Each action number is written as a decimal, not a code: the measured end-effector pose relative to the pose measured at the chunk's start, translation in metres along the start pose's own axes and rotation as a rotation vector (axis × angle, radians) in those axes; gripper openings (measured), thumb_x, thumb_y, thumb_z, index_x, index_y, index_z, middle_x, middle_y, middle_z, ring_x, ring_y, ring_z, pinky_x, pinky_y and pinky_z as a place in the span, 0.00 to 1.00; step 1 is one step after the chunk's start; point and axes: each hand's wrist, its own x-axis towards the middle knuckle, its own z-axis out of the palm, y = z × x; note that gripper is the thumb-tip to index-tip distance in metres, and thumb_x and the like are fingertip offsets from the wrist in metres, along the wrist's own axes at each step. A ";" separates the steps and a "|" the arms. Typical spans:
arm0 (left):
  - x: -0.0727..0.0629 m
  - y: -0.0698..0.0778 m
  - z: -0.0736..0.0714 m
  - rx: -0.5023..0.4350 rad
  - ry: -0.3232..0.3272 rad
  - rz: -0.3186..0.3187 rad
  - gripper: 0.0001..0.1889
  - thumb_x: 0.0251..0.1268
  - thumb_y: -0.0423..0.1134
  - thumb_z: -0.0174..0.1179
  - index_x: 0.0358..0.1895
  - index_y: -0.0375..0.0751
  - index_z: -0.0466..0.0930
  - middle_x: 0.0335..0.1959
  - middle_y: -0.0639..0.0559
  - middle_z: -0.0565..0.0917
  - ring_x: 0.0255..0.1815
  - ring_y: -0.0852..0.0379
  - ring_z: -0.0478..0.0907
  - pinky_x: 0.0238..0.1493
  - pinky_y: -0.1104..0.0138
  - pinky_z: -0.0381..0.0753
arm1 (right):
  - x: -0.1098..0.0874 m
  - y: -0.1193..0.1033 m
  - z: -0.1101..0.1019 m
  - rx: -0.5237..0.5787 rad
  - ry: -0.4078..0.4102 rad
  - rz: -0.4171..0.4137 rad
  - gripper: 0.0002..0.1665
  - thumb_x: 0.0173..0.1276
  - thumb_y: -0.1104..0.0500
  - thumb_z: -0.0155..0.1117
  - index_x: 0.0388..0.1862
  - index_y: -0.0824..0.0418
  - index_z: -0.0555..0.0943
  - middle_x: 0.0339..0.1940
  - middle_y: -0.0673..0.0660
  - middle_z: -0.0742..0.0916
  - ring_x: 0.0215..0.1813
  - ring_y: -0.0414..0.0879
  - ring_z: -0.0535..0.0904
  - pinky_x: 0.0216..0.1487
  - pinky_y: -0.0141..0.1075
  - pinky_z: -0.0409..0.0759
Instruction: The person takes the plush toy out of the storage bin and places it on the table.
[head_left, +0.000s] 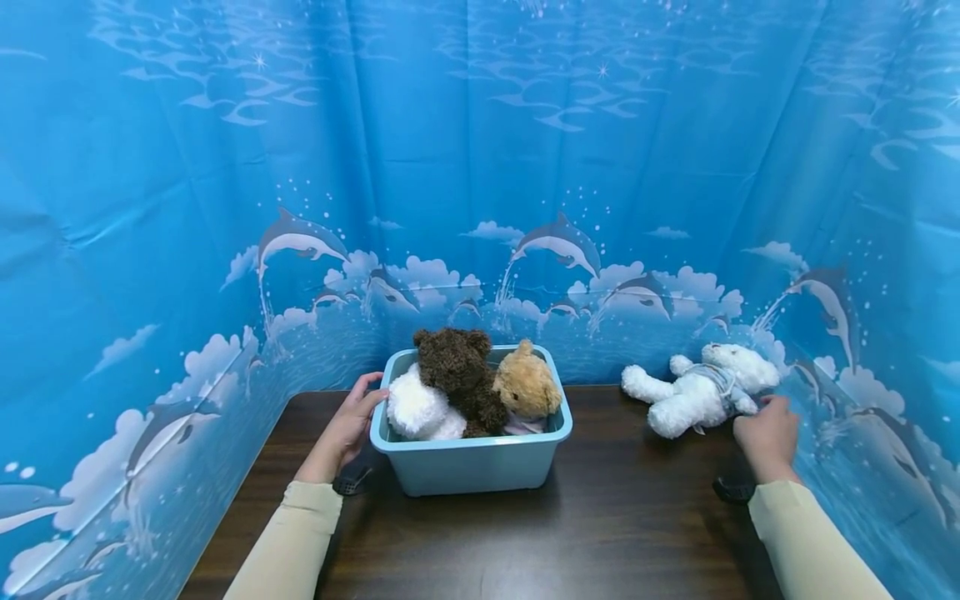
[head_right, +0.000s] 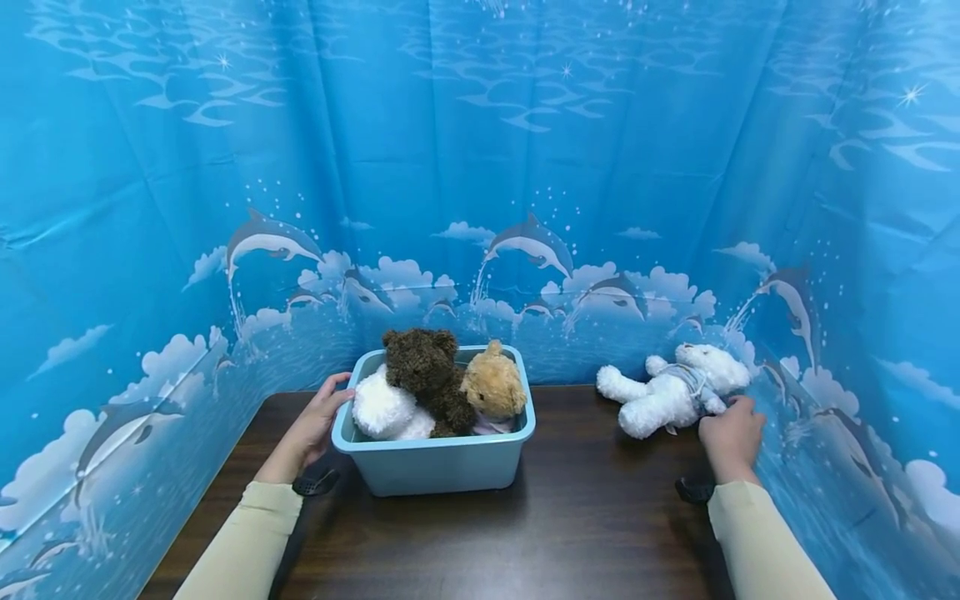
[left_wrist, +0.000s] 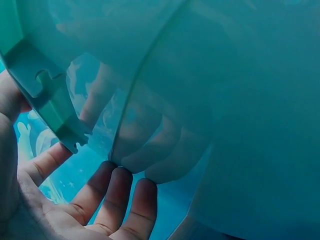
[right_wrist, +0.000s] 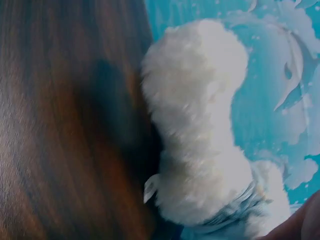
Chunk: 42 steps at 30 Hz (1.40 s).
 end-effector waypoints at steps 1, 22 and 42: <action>0.000 0.000 0.000 0.001 -0.002 0.002 0.36 0.82 0.64 0.58 0.83 0.56 0.58 0.73 0.39 0.73 0.62 0.49 0.80 0.56 0.64 0.86 | -0.001 -0.003 -0.001 0.009 0.016 -0.004 0.43 0.68 0.67 0.55 0.81 0.78 0.57 0.67 0.83 0.68 0.61 0.76 0.66 0.54 0.69 0.73; 0.004 0.000 0.009 -0.024 -0.020 0.009 0.36 0.83 0.62 0.57 0.83 0.55 0.57 0.71 0.40 0.73 0.60 0.51 0.81 0.55 0.64 0.86 | -0.119 -0.155 -0.003 0.390 0.125 -0.451 0.27 0.84 0.58 0.61 0.76 0.60 0.68 0.61 0.65 0.81 0.61 0.52 0.78 0.57 0.37 0.74; 0.000 -0.002 -0.001 -0.010 -0.010 0.001 0.36 0.84 0.62 0.56 0.84 0.55 0.56 0.70 0.41 0.75 0.58 0.54 0.83 0.55 0.64 0.87 | -0.154 -0.246 0.053 0.455 -0.328 -0.552 0.30 0.83 0.46 0.65 0.76 0.55 0.69 0.67 0.66 0.80 0.69 0.62 0.78 0.69 0.61 0.78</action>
